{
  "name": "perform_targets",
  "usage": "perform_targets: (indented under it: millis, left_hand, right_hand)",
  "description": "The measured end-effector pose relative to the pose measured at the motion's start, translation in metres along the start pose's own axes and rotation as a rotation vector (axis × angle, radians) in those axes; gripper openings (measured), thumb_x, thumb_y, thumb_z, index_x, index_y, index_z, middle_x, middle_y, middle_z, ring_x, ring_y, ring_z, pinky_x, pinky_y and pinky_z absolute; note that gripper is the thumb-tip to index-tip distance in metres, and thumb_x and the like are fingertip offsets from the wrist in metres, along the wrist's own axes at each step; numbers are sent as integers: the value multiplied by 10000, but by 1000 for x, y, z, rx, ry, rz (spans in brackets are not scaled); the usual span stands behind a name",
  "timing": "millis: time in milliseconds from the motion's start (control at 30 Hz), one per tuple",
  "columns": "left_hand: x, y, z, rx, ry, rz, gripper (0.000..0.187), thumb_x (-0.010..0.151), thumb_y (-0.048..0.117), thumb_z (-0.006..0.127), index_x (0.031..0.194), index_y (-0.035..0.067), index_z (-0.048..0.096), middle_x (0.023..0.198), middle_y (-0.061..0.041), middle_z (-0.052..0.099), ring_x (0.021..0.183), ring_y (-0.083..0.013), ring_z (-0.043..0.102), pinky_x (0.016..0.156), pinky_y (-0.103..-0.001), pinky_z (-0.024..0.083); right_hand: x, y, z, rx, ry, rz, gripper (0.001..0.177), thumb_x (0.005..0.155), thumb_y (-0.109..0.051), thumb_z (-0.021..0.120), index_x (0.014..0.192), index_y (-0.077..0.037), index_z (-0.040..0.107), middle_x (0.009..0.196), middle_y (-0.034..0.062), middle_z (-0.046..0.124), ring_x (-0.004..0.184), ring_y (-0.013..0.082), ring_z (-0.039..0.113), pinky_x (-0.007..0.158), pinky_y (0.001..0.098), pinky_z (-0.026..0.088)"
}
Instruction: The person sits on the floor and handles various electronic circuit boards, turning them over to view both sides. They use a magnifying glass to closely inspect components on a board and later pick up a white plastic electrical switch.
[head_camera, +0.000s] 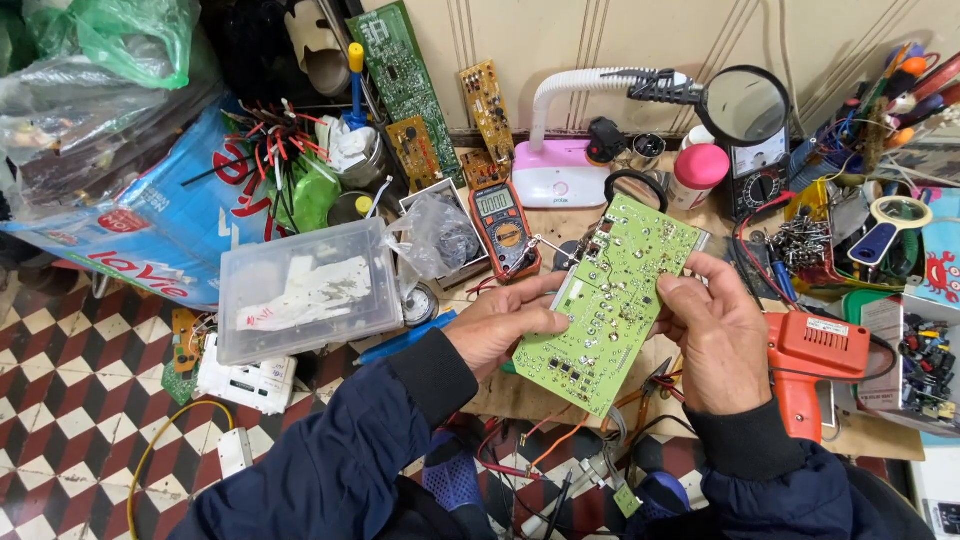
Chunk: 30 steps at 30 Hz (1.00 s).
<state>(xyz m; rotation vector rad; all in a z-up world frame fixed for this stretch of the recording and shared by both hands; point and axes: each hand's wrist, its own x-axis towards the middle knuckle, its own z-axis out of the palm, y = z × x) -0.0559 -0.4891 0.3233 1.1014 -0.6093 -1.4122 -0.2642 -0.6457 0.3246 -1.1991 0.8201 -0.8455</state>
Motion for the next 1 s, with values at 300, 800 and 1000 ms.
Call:
perform_targets:
  millis: [300,800,1000]
  left_hand:
    - [1,-4,-4,66,-8,32,907,943,148,760,1719,-51,335,1591,-251,615,1310,-321,696,1078,-468,625]
    - [-2,-3,-3,97,16,14,883,921,129,740,1711,-21,376,1571,-255,642,1338,-334,681,1120,-486,577]
    - [-3,0,-2,109,40,30,891,896,120,725,1709,-20,387,1568,-248,646,1353,-333,661,1138,-486,558]
  right_hand:
    - [-4,-4,2,4,-14,-28,389,1075,-53,702,1442,-29,577,938,75,676,770,137,678,680,309,641]
    - [-9,-17,11,16,-40,-9,431,1052,-31,651,1466,40,553,904,110,640,770,187,670,693,372,670]
    - [-12,-22,13,-5,-92,-8,528,1024,-25,633,1533,74,528,936,136,618,818,224,647,744,414,659]
